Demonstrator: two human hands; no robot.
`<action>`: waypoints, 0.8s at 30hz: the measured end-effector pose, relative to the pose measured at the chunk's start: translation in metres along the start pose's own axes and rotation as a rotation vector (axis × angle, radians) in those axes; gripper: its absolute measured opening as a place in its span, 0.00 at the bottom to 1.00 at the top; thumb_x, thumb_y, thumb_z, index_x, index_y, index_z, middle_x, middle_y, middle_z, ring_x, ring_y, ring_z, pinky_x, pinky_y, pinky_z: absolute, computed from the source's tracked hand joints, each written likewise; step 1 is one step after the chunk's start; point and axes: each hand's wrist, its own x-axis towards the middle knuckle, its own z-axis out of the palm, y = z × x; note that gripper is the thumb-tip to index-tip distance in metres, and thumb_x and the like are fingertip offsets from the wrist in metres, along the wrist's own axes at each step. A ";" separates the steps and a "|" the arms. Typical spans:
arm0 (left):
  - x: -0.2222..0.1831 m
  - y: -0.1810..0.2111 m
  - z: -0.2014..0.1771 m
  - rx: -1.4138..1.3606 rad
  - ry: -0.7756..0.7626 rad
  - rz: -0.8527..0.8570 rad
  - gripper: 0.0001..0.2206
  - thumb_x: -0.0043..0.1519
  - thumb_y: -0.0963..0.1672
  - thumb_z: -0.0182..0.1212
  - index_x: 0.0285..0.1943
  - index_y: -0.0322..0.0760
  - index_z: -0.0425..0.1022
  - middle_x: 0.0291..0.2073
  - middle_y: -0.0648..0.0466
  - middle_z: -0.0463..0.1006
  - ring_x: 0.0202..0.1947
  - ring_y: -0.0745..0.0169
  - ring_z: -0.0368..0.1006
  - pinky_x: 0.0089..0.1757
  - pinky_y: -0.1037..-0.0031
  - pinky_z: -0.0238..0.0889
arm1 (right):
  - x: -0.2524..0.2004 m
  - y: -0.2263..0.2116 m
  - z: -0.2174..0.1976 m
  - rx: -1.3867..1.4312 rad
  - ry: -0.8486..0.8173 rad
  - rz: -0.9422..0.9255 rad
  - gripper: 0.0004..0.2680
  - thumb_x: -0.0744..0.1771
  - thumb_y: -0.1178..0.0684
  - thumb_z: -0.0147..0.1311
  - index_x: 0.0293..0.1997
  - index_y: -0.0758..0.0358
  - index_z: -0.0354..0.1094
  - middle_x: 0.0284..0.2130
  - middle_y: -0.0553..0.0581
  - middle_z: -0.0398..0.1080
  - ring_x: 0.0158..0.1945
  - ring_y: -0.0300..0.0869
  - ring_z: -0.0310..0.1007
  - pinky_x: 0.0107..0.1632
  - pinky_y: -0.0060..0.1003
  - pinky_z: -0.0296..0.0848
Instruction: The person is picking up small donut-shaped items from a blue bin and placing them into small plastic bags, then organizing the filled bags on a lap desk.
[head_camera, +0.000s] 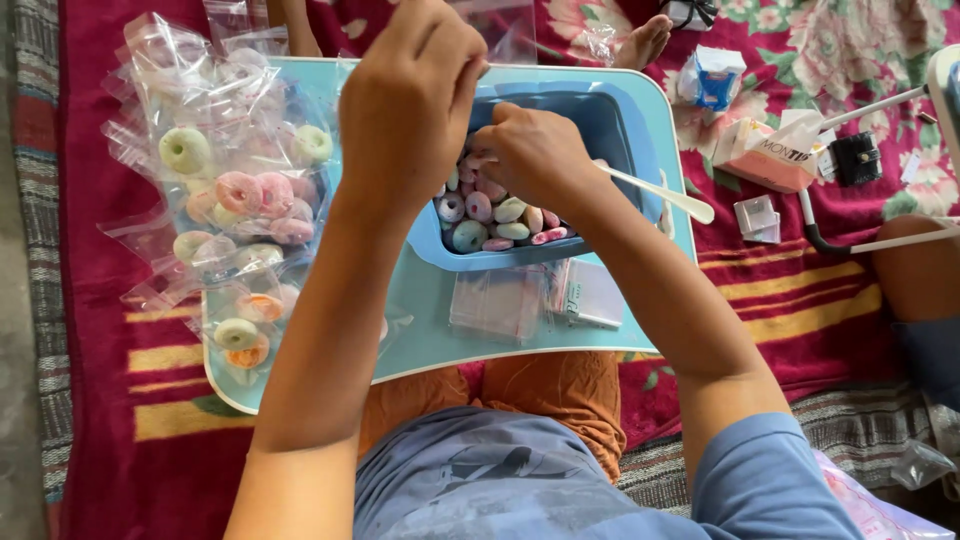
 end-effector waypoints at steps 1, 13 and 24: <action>-0.004 -0.004 0.008 -0.001 -0.002 0.000 0.08 0.65 0.34 0.63 0.40 0.33 0.69 0.37 0.49 0.69 0.30 0.49 0.68 0.28 0.64 0.60 | -0.002 0.001 0.003 0.001 -0.001 0.001 0.05 0.67 0.49 0.58 0.42 0.45 0.79 0.32 0.52 0.68 0.29 0.51 0.73 0.23 0.46 0.68; -0.040 -0.035 0.056 -0.221 -0.166 0.122 0.10 0.60 0.31 0.66 0.34 0.31 0.71 0.35 0.49 0.73 0.32 0.50 0.69 0.30 0.67 0.62 | -0.079 0.027 -0.046 0.587 0.657 -0.171 0.05 0.71 0.58 0.65 0.48 0.67 0.74 0.39 0.58 0.65 0.35 0.42 0.66 0.37 0.35 0.67; -0.043 -0.039 0.053 -0.267 -0.275 0.145 0.05 0.63 0.36 0.69 0.39 0.37 0.77 0.49 0.49 0.77 0.32 0.43 0.76 0.26 0.60 0.65 | -0.059 0.013 -0.032 0.504 0.754 -0.060 0.11 0.72 0.54 0.64 0.59 0.63 0.71 0.60 0.65 0.60 0.63 0.58 0.66 0.59 0.51 0.72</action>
